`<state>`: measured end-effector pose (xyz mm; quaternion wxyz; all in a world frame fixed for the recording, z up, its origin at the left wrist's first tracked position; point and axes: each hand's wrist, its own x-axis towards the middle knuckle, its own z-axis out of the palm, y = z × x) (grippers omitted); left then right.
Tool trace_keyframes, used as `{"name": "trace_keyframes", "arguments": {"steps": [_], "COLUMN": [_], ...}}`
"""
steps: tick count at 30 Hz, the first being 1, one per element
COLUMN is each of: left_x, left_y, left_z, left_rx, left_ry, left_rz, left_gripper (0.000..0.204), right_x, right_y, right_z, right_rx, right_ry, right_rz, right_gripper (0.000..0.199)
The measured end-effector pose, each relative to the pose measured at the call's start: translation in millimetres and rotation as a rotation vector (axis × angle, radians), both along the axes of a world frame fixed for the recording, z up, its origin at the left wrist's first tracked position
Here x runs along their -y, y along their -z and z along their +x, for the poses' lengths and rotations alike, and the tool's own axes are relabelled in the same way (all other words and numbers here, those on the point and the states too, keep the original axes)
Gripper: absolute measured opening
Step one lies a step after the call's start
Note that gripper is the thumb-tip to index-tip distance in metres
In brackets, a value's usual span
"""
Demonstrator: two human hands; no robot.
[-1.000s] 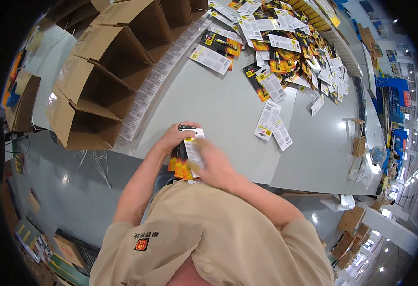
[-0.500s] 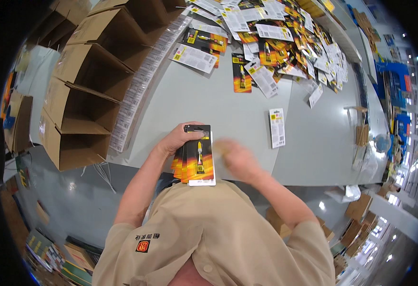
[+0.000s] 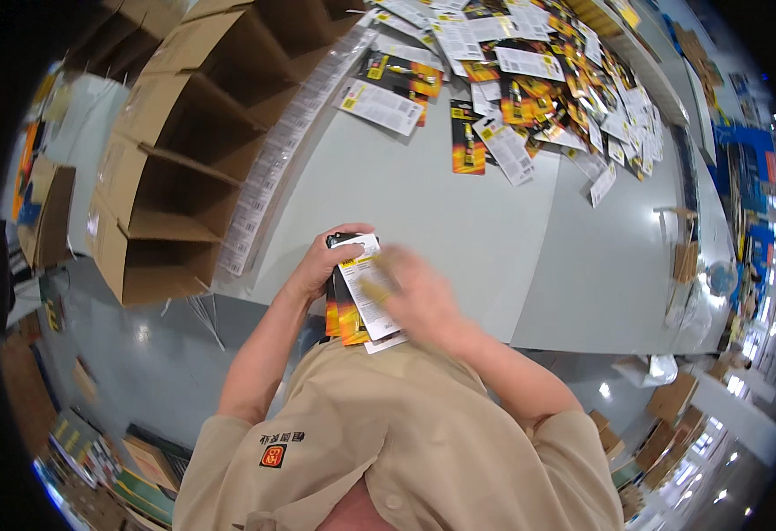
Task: The person assembles flat cardboard sheets into small boxes by folding and taping the seams with a handheld tape dispenser. They repeatedly pick up sheets, fold them into box shapes, and secure the edges with tape, stacking the finished boxes on the table.
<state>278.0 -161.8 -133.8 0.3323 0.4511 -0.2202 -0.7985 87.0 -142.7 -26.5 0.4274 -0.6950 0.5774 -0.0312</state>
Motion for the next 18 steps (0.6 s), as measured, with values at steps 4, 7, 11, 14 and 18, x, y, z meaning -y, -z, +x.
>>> {"name": "trace_keyframes", "arguments": {"steps": [4, 7, 11, 14, 18], "left_x": [-11, -33, -45, -23, -13], "left_y": [-17, -50, -65, -24, 26], "left_z": [0, 0, 1, 13, 26], "left_rx": [-0.454, -0.064, 0.014, 0.466, 0.827], "left_ry": [-0.085, -0.094, -0.415, -0.273, -0.099], "left_rz": [-0.001, 0.160, -0.402, -0.956, -1.234], "left_gripper": [0.065, 0.059, 0.093, 0.110, 0.102], "right_x": [-6, -14, 2, 47, 79], "right_y": [14, 8, 7, 31, 54], "right_z": [-3, 0, 13, 16, 15], "right_rx": [0.677, 0.710, 0.582, 0.497, 0.386], "right_ry": [0.409, 0.429, 0.139, -0.332, -0.518], "right_rz": [0.880, 0.903, 0.394, -0.310, -0.380], "right_gripper": [0.090, 0.091, 0.095, 0.100, 0.102]}}
